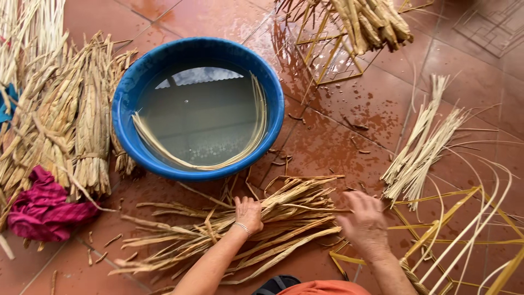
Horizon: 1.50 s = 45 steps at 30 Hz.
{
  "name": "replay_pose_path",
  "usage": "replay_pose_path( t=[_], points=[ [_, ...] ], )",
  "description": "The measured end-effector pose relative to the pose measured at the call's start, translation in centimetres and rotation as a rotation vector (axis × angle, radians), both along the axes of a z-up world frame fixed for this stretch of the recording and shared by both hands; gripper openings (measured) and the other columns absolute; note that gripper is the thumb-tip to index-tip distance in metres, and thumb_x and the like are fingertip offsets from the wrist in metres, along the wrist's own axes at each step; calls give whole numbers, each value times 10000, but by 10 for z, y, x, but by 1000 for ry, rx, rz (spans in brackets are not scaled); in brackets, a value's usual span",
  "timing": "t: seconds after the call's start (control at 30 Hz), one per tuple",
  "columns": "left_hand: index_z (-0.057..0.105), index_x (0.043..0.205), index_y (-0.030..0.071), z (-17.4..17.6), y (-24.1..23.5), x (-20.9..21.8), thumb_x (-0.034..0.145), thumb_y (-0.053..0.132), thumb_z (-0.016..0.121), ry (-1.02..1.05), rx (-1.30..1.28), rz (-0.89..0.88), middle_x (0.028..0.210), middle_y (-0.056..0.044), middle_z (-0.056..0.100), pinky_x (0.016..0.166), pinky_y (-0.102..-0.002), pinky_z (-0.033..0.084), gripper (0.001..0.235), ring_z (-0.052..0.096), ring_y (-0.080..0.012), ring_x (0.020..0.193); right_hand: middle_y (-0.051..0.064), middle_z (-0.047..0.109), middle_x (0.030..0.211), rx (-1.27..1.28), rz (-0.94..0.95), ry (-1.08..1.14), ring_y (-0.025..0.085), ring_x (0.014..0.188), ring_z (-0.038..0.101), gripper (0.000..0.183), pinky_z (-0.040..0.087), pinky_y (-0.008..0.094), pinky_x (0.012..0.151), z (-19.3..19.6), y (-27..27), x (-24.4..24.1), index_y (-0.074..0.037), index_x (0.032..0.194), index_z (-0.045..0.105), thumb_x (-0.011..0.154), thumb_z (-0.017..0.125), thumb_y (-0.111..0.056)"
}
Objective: The person sits on a tiled floor and weaves dried palm leaves into a rectangular metal frame. They repeatedly dip bundles of leaves into a blue basin of water to soften them before weaving them into the structure.
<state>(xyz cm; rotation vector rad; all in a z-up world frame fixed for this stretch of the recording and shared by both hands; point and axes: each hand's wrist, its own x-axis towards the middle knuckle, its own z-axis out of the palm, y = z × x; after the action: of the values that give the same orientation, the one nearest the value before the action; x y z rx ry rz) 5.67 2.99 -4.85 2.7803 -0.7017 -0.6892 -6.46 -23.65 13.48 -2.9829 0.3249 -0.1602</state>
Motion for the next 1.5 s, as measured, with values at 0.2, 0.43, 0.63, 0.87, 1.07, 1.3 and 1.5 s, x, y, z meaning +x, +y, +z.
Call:
replay_pose_path(
  t=[0.2,0.43,0.63,0.87,1.07,1.3,1.5],
  points=[
    [621,973,31,76,10,-16,605,90,847,-140,-247,-53,1058,-200,608,1094,-552,344,436,570,-367,1104,187,169,1696,-113,419,251,416,1515,108,1376,92,569,1201,55,61,23,-241,1611,236,487,996,-466],
    [572,853,27,173,28,-34,685,119,837,-95,-634,-206,811,-179,676,708,-475,540,327,684,-385,791,231,180,1665,-88,627,251,484,1544,75,1414,31,589,1196,59,80,33,-216,1606,162,487,998,-436],
    [597,811,52,209,37,-27,739,152,807,29,-589,-329,805,-145,681,689,-432,564,244,696,-331,732,104,713,1310,312,329,606,263,1295,663,898,487,384,1159,61,86,25,-252,1542,411,777,777,-547],
    [677,1110,127,252,39,-8,689,94,791,-15,-624,-461,793,-105,710,669,-416,555,437,708,-309,737,25,656,1344,985,350,839,174,1242,624,1201,467,335,1108,108,78,45,-241,1558,367,518,968,-265],
    [668,901,65,282,32,1,705,122,779,-304,-545,-588,832,-96,697,748,-425,523,233,694,-302,826,85,698,1257,1536,261,792,195,1155,645,964,501,354,1072,101,79,47,-58,1427,537,561,956,-123],
    [580,1275,112,285,24,-12,637,61,726,-957,-689,-321,1212,-155,614,1065,-617,324,657,620,-330,1141,78,720,928,1563,-36,513,173,817,664,586,537,323,744,93,93,39,35,1166,696,593,817,9],
    [485,1418,142,235,27,-40,746,352,910,-322,-1057,12,1371,-125,568,1166,-507,425,822,583,-309,1310,118,757,853,1481,-148,180,196,742,701,439,583,330,687,97,74,57,39,1053,748,629,840,-30]
  ],
)
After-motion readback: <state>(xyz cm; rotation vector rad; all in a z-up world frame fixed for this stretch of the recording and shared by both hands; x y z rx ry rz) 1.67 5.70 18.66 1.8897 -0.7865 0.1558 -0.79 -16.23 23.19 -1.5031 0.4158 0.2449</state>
